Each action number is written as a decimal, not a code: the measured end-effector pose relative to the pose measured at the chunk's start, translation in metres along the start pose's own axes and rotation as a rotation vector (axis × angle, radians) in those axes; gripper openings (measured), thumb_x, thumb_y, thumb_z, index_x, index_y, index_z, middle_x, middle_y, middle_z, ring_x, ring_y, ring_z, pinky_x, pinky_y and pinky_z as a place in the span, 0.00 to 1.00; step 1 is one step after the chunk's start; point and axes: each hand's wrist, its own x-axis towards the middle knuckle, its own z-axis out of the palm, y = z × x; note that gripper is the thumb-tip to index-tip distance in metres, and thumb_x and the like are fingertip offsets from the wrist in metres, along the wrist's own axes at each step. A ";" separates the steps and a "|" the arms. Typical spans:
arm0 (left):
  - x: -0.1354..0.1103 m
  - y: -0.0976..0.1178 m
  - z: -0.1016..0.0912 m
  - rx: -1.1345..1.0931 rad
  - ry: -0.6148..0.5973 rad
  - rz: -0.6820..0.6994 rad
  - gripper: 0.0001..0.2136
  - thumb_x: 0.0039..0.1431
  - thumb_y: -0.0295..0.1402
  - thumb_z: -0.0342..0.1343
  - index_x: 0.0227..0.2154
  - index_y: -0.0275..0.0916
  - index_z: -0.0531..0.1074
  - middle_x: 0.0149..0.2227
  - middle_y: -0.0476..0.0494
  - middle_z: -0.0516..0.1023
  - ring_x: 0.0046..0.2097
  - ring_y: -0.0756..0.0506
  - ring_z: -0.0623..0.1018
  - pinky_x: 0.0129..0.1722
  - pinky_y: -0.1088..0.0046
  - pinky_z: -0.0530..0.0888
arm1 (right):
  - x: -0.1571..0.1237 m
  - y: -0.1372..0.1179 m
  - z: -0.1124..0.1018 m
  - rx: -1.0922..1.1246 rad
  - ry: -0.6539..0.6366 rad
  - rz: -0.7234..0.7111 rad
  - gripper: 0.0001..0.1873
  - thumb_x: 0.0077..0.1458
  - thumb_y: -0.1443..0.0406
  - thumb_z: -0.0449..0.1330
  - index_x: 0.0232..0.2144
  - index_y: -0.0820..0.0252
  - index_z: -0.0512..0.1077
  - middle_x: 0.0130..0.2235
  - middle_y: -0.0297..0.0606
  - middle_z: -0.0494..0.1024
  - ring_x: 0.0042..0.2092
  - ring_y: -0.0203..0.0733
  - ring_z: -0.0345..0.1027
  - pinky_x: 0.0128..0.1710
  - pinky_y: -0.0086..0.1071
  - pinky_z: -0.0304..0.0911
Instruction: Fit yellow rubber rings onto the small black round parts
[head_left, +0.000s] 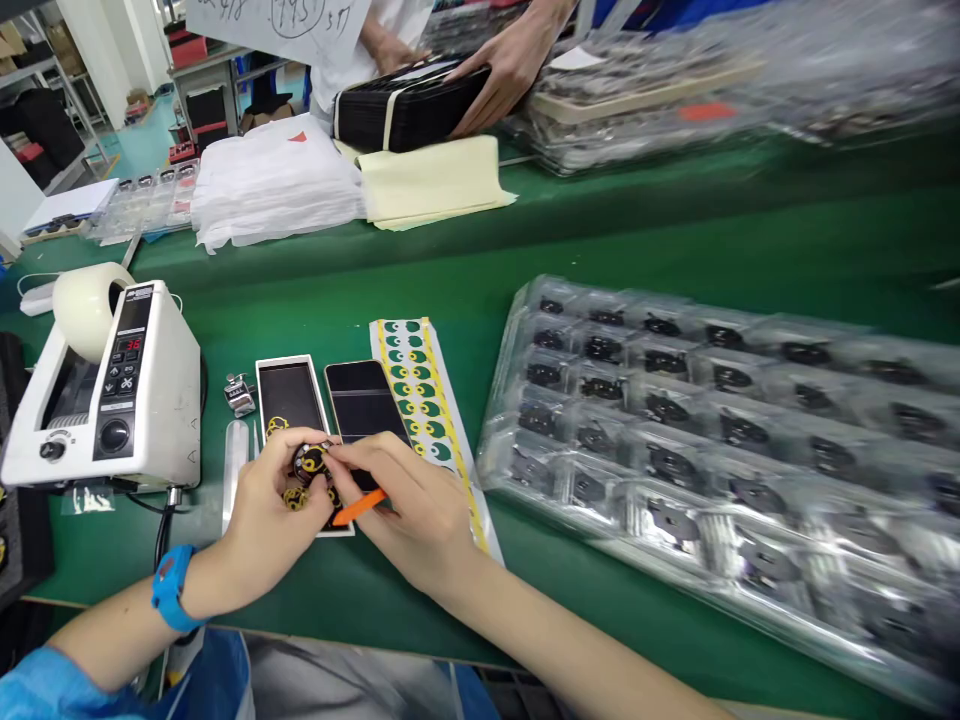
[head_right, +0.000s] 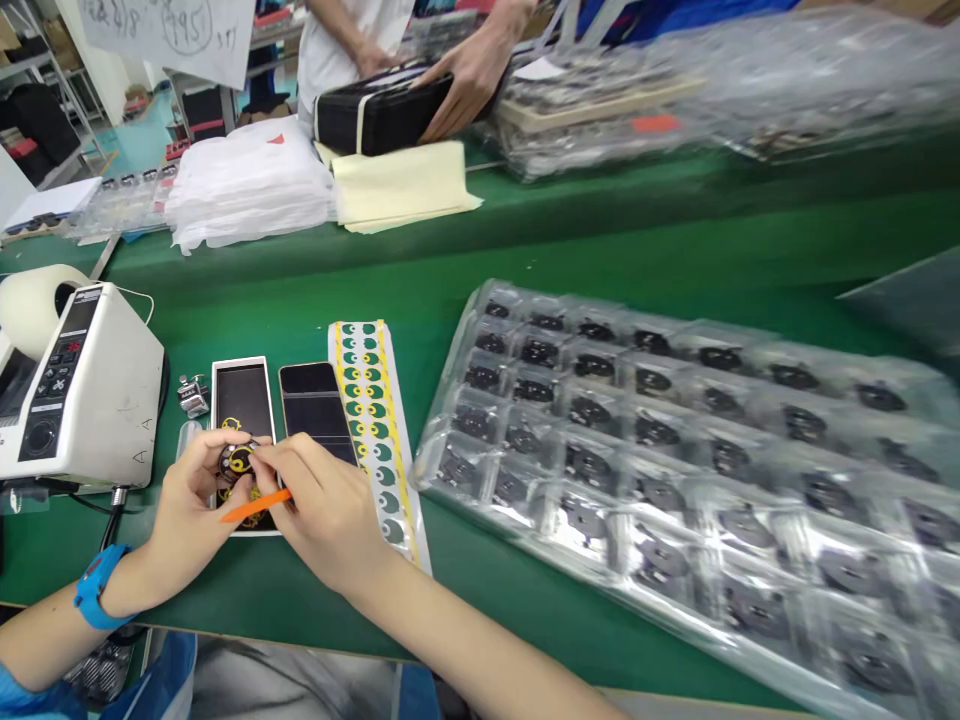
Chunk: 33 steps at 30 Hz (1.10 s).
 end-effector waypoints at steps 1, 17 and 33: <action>-0.001 -0.001 0.000 0.021 -0.006 0.016 0.15 0.52 0.21 0.55 0.42 0.42 0.73 0.42 0.45 0.80 0.39 0.46 0.80 0.38 0.75 0.76 | 0.000 0.000 0.000 0.008 -0.006 0.016 0.05 0.63 0.74 0.56 0.38 0.61 0.69 0.31 0.38 0.75 0.30 0.36 0.70 0.27 0.27 0.65; 0.005 -0.009 -0.004 0.164 -0.007 0.055 0.19 0.53 0.22 0.56 0.47 0.43 0.73 0.51 0.43 0.79 0.48 0.41 0.80 0.50 0.64 0.76 | 0.012 0.000 -0.010 0.431 -0.147 0.279 0.09 0.54 0.73 0.55 0.24 0.58 0.64 0.23 0.28 0.65 0.22 0.30 0.57 0.20 0.24 0.54; 0.023 0.008 -0.026 -0.150 0.249 0.145 0.16 0.54 0.25 0.60 0.47 0.38 0.71 0.52 0.38 0.76 0.52 0.40 0.79 0.49 0.68 0.78 | 0.003 0.019 -0.006 0.038 -0.332 0.140 0.10 0.58 0.74 0.49 0.36 0.59 0.68 0.29 0.33 0.71 0.25 0.36 0.65 0.24 0.28 0.59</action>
